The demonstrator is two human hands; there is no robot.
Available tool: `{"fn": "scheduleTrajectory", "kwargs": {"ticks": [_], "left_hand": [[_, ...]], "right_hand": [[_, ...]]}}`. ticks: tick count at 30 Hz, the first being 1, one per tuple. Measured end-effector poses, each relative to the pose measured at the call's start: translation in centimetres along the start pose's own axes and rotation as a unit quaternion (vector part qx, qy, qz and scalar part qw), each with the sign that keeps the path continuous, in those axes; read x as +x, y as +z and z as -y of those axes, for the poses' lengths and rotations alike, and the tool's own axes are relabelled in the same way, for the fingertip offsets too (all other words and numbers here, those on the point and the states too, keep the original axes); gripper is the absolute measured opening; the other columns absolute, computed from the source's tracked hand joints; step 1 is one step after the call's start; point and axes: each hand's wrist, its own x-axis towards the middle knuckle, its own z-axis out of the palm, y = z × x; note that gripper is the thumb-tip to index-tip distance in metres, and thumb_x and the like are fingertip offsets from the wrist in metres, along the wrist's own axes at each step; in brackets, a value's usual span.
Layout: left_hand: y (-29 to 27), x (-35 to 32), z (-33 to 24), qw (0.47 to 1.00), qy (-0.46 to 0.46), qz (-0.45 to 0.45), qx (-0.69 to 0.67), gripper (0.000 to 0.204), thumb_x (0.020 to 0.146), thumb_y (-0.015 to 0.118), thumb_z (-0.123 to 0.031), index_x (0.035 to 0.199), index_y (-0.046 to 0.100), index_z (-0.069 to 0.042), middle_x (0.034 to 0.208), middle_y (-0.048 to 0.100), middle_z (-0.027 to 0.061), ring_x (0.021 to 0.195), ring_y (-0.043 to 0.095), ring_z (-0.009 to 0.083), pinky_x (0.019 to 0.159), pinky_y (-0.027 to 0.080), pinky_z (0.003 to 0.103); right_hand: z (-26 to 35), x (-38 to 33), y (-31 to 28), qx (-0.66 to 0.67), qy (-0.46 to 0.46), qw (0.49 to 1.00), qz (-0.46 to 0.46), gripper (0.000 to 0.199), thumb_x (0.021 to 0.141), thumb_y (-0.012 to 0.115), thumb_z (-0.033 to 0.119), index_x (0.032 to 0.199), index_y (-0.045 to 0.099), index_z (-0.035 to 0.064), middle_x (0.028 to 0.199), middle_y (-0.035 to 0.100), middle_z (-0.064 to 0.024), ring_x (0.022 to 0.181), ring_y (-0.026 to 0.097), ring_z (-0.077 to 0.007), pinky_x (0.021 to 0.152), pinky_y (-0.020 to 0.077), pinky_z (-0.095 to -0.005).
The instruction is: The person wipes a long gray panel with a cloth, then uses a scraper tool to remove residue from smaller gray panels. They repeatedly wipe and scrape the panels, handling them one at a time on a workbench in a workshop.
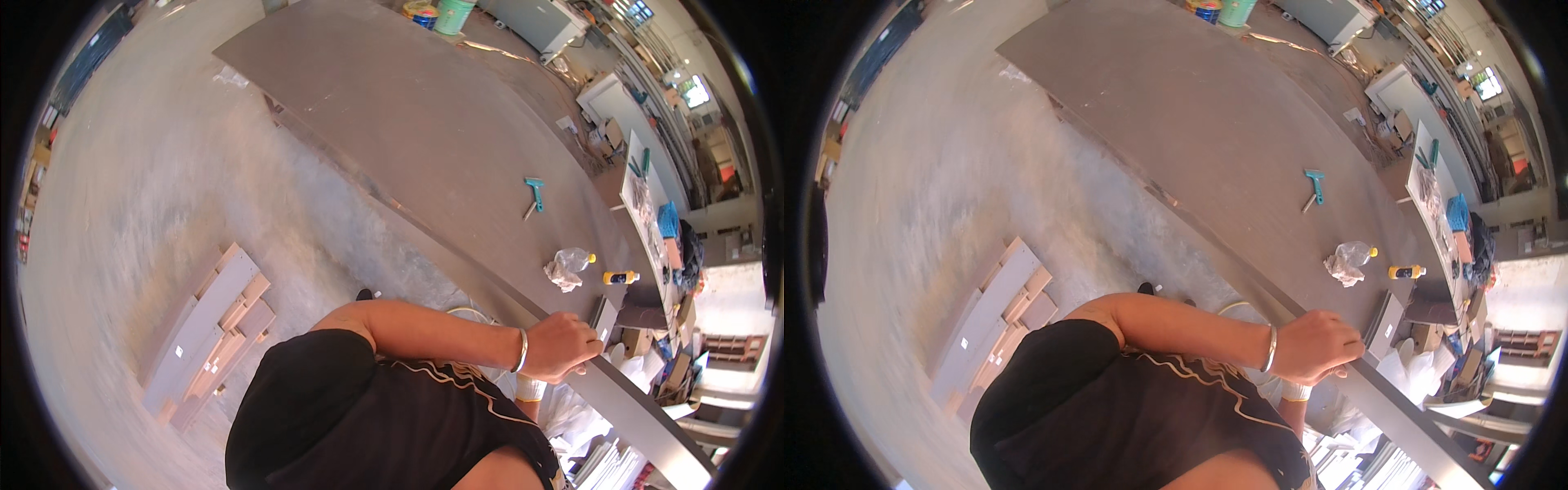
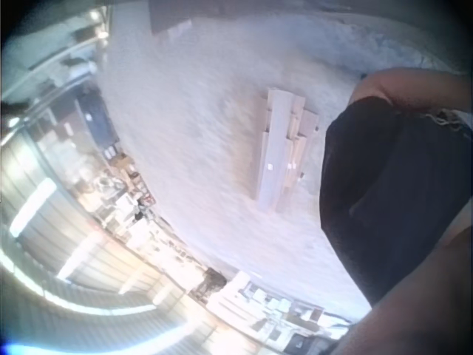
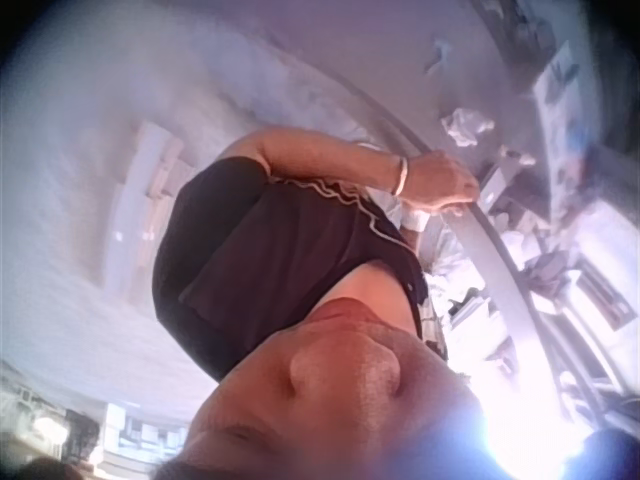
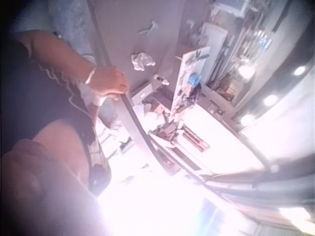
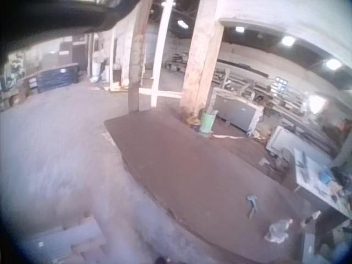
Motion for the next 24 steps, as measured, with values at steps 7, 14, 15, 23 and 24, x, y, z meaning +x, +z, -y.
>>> {"fn": "scheduleTrajectory", "kwargs": {"ticks": [7,14,15,23,24], "left_hand": [[-2.3,-2.9,5.5,0.969,-0.142,0.198,0.036,0.066,0.093,0.076,-0.054,0.142,0.064,-0.012,0.103,0.076,0.0121,0.099,0.074,0.0339,0.09,0.055,0.047],[-7.5,-9.7,9.1,0.944,-0.072,0.091,0.308,0.064,0.075,0.09,-0.065,0.067,0.06,-0.009,0.061,0.06,0.0081,0.054,0.059,0.0305,0.052,0.043,0.04],[-7.9,-9.3,8.4,0.938,-0.052,0.084,0.331,0.065,0.074,0.09,-0.065,0.065,0.057,-0.01,0.06,0.057,0.0066,0.053,0.056,0.0281,0.052,0.041,0.039],[-12.0,-1.7,2.6,0.832,0.091,0.22,0.501,0.071,0.082,0.083,-0.069,0.061,0.045,-0.013,0.057,0.044,0.0012,0.052,0.047,0.0209,0.055,0.033,0.035],[-11.7,-0.6,1.9,0.813,0.099,0.248,0.517,0.072,0.084,0.081,-0.07,0.061,0.044,-0.013,0.058,0.043,0.0009,0.053,0.046,0.0207,0.056,0.032,0.035]], "right_hand": [[-5.3,-2.9,4.9,-0.066,0.069,0.995,-0.007,0.041,0.097,0.082,0.037,0.117,0.066,0.0051,0.111,0.067,-0.0067,0.103,0.063,-0.0208,0.09,0.0525,-0.0353],[-13.6,-6.0,-0.2,0.461,0.185,0.858,0.129,0.044,0.097,0.07,0.036,0.129,0.067,0.006,0.125,0.073,-0.0142,0.114,0.069,-0.0364,0.101,0.0541,-0.0537],[-15.1,-6.7,-1.9,0.542,0.171,0.822,0.03,0.047,0.099,0.067,0.042,0.131,0.068,0.0072,0.128,0.072,-0.014,0.12,0.067,-0.036,0.107,0.0512,-0.0538],[-24.6,-6.4,-0.3,0.57,0.163,0.719,-0.362,0.057,0.112,0.039,0.058,0.146,0.058,0.0168,0.152,0.061,-0.0048,0.14,0.056,-0.0321,0.12,0.04,-0.0575],[-24.9,-5.7,1.3,0.68,0.245,0.563,-0.401,0.055,0.111,0.04,0.057,0.146,0.058,0.0178,0.152,0.061,-0.0042,0.14,0.056,-0.0314,0.12,0.0401,-0.0581]]}}
